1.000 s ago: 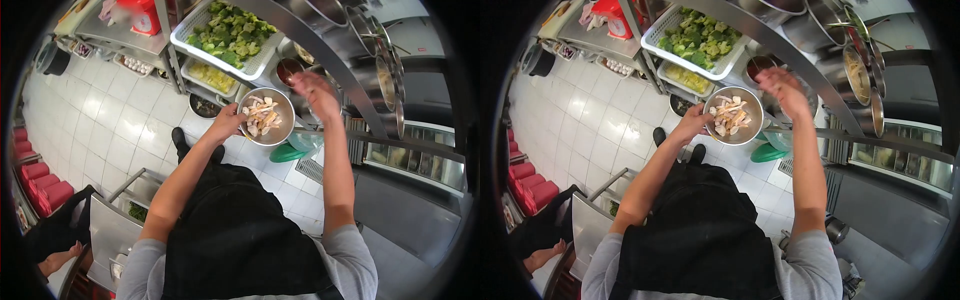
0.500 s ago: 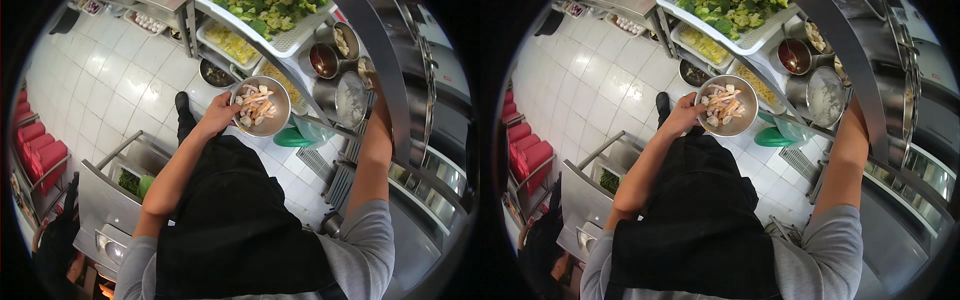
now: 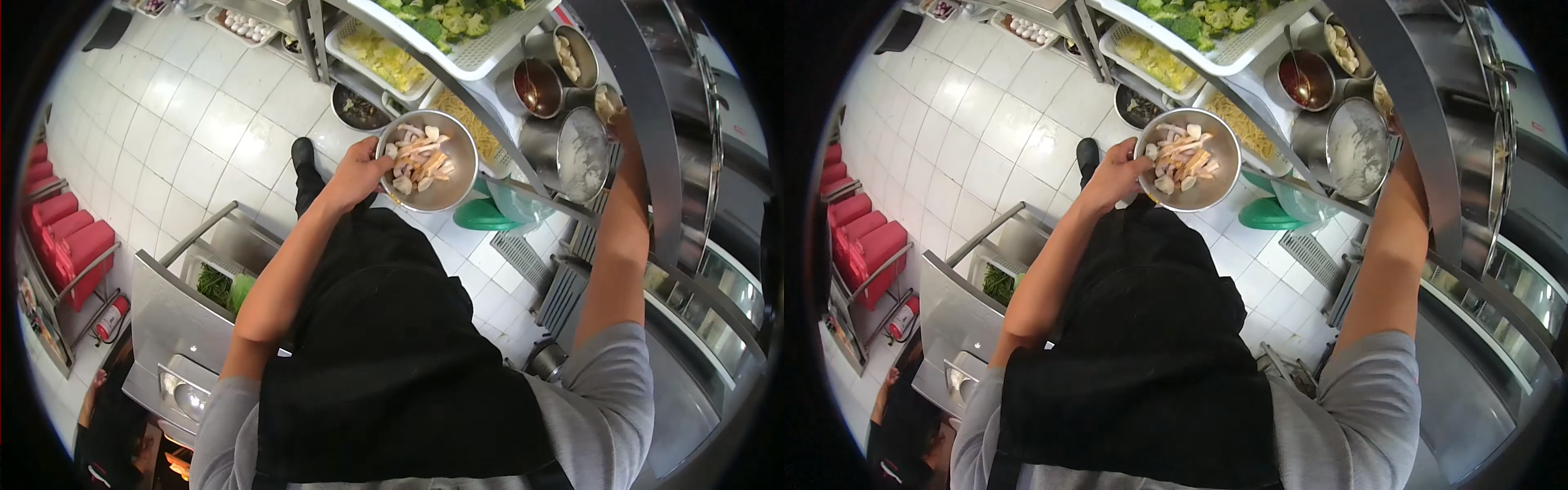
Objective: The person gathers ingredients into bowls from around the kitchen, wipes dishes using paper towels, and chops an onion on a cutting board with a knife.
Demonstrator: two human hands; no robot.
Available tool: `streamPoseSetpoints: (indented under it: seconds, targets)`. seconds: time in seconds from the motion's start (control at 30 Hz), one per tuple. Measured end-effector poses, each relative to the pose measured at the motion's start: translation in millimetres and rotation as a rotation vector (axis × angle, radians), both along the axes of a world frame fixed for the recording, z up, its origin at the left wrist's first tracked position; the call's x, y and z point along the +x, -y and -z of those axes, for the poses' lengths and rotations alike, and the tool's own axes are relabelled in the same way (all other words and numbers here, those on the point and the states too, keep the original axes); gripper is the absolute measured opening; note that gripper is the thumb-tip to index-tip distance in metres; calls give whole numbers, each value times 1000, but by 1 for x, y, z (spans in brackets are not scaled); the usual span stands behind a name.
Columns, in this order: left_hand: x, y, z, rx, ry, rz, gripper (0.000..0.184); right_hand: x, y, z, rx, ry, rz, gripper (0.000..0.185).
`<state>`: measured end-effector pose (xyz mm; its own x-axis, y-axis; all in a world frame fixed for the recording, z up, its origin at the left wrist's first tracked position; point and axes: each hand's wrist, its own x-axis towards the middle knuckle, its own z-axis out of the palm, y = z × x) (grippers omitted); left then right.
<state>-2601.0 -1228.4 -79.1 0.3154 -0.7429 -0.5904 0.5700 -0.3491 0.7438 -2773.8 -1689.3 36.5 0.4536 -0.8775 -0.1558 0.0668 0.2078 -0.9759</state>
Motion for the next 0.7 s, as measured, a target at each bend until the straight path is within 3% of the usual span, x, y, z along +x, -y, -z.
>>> streamPoseSetpoints:
  seconds: [0.7]
  targets:
    - [6, -8, 5, 60, 66, 20, 19, 3, 18, 23, -80, -265, 53, 33]
